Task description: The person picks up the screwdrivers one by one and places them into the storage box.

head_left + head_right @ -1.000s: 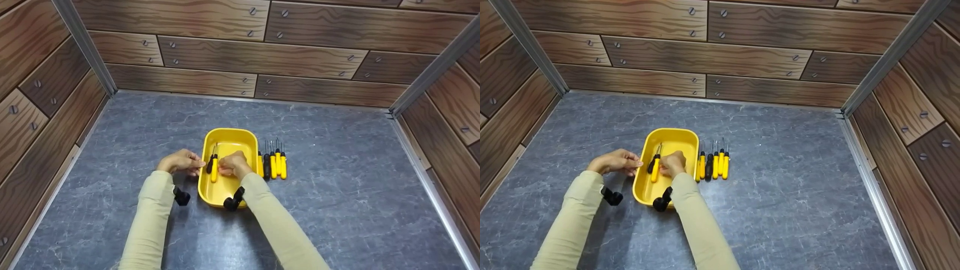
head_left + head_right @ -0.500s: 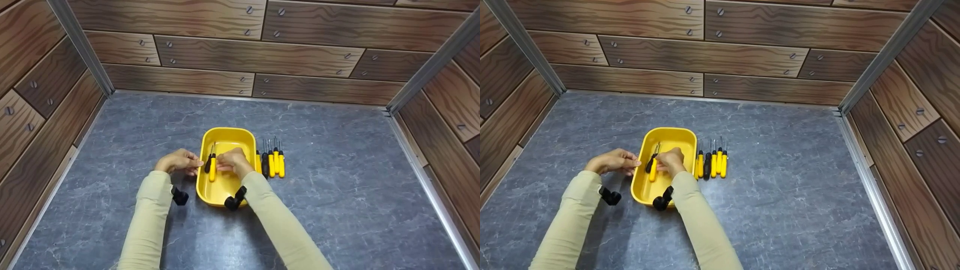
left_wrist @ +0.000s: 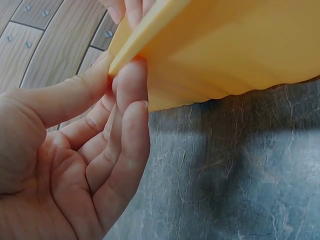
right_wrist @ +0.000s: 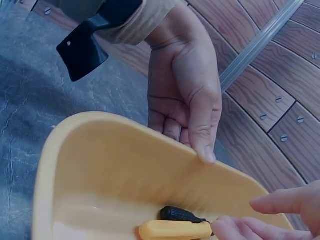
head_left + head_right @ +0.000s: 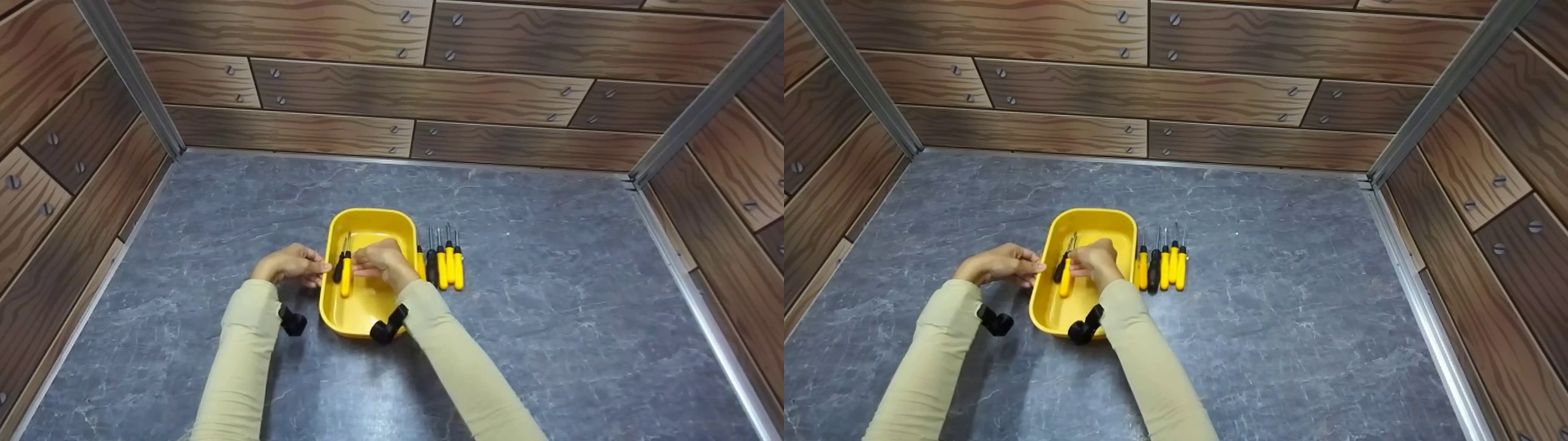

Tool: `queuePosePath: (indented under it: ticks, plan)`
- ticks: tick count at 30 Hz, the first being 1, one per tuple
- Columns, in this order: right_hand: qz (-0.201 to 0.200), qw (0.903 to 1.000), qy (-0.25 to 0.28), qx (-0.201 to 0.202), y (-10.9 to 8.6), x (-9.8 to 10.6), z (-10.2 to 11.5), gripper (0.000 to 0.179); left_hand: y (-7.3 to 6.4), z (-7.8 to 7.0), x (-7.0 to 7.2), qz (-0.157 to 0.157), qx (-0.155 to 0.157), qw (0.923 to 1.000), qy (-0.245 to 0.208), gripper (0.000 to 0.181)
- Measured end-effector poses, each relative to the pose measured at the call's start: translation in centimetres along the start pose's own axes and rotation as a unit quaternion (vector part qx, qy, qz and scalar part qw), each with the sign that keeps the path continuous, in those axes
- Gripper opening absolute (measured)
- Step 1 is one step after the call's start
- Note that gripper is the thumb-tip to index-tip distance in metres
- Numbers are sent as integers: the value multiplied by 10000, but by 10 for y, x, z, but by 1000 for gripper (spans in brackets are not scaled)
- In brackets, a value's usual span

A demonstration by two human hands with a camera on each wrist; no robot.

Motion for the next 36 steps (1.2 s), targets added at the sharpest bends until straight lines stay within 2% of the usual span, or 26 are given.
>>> queuePosePath:
  ticks: [15, 23, 29, 36]
  plan:
    - [217, 9989, 94, 414, -12, 7, 8, 25, -1, -2, 0, -4, 2, 10000, 46, 28]
    - [363, 9975, -74, 605, -22, 14, 8, 29, 0, -2, -1, -10, -4, 10000, 95, 28]
    - [385, 9969, -151, 673, -27, 18, 9, 30, -1, -2, 0, -42, 18, 10000, 24, 27]
    - [397, 9964, 0, 750, -32, 20, 8, 32, 0, -1, -1, -82, 96, 9999, 33, 27]
Point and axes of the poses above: each hand's wrist, its own y-axis towards the middle knuckle, its own x-axis out of the back of the hand, z = x × y, the point moved 5 cm from there along y, towards the middle knuckle, and after that the axes turned 9 degrees about -y, right-handed, at the moved point
